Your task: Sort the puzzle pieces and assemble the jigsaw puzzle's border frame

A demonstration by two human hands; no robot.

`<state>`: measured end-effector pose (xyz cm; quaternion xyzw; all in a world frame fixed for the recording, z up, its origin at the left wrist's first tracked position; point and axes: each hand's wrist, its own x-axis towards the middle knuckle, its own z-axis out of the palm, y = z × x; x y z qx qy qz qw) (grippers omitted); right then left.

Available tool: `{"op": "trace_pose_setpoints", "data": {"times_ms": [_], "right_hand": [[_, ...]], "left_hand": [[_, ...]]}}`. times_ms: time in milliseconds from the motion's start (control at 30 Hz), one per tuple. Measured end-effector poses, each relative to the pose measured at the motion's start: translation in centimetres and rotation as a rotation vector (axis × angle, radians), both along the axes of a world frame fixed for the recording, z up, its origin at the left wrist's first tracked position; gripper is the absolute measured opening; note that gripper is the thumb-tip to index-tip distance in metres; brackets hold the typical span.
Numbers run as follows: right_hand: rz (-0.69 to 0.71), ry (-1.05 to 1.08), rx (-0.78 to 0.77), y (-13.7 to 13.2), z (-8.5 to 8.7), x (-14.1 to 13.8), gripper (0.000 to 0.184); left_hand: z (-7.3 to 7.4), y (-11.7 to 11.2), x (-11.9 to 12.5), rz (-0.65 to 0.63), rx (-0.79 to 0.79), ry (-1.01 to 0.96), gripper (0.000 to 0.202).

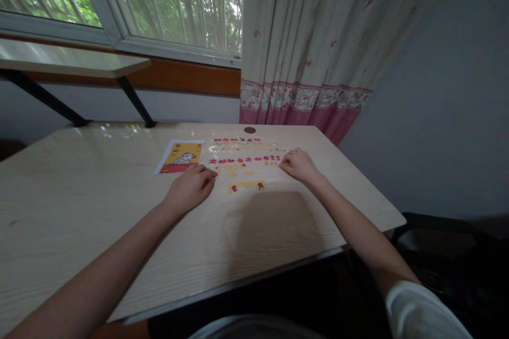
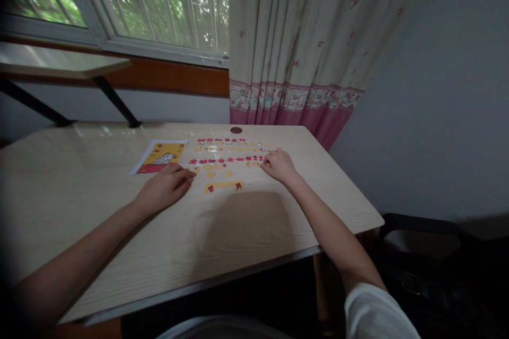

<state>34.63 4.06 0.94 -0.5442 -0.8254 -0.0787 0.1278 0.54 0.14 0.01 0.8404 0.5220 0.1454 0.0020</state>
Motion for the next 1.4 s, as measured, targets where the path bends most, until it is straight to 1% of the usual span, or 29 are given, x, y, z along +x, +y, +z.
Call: {"op": "trace_pose_setpoints", "data": {"times_ms": [100, 233, 333, 700, 800, 900, 967, 1100, 1267, 1400], "right_hand": [[0.018, 0.064, 0.017, 0.1, -0.4, -1.1, 0.027], [0.112, 0.107, -0.04, 0.4, -1.4, -2.3, 0.03], [0.183, 0.136, -0.078, 0.6, -1.8, -2.5, 0.029], [0.333, 0.284, -0.146, 0.4, -1.7, -2.7, 0.015], [0.368, 0.31, -0.171, 0.4, -1.8, -2.7, 0.018], [0.335, 0.313, -0.161, 0.2, -1.9, -2.6, 0.03], [0.292, 0.315, -0.14, 0.2, -1.9, -2.4, 0.032], [0.216, 0.297, -0.075, 0.3, -1.7, -1.5, 0.024], [0.066, 0.246, -0.021, 0.9, -1.2, 0.0, 0.021], [0.032, 0.222, -0.018, 1.1, -1.5, 0.3, 0.02]], "left_hand": [[0.0, 0.0, 0.0, -0.001, -0.006, -0.012, 0.037], [-0.1, 0.0, 0.0, -0.003, 0.001, -0.006, 0.037], [-0.2, 0.0, 0.0, -0.003, 0.007, 0.004, 0.038], [-0.2, 0.2, -0.1, 0.0, -0.008, -0.008, 0.038], [-0.1, 0.1, 0.0, 0.003, -0.01, -0.015, 0.038], [-0.1, 0.1, 0.0, 0.007, -0.011, -0.025, 0.038], [-0.1, 0.1, -0.1, 0.008, -0.013, -0.024, 0.038], [-0.2, 0.2, -0.1, 0.013, -0.009, -0.014, 0.038], [-0.4, 0.3, -0.1, -0.003, -0.011, -0.014, 0.037], [-0.4, 0.4, -0.2, -0.005, -0.011, -0.018, 0.037]]}}
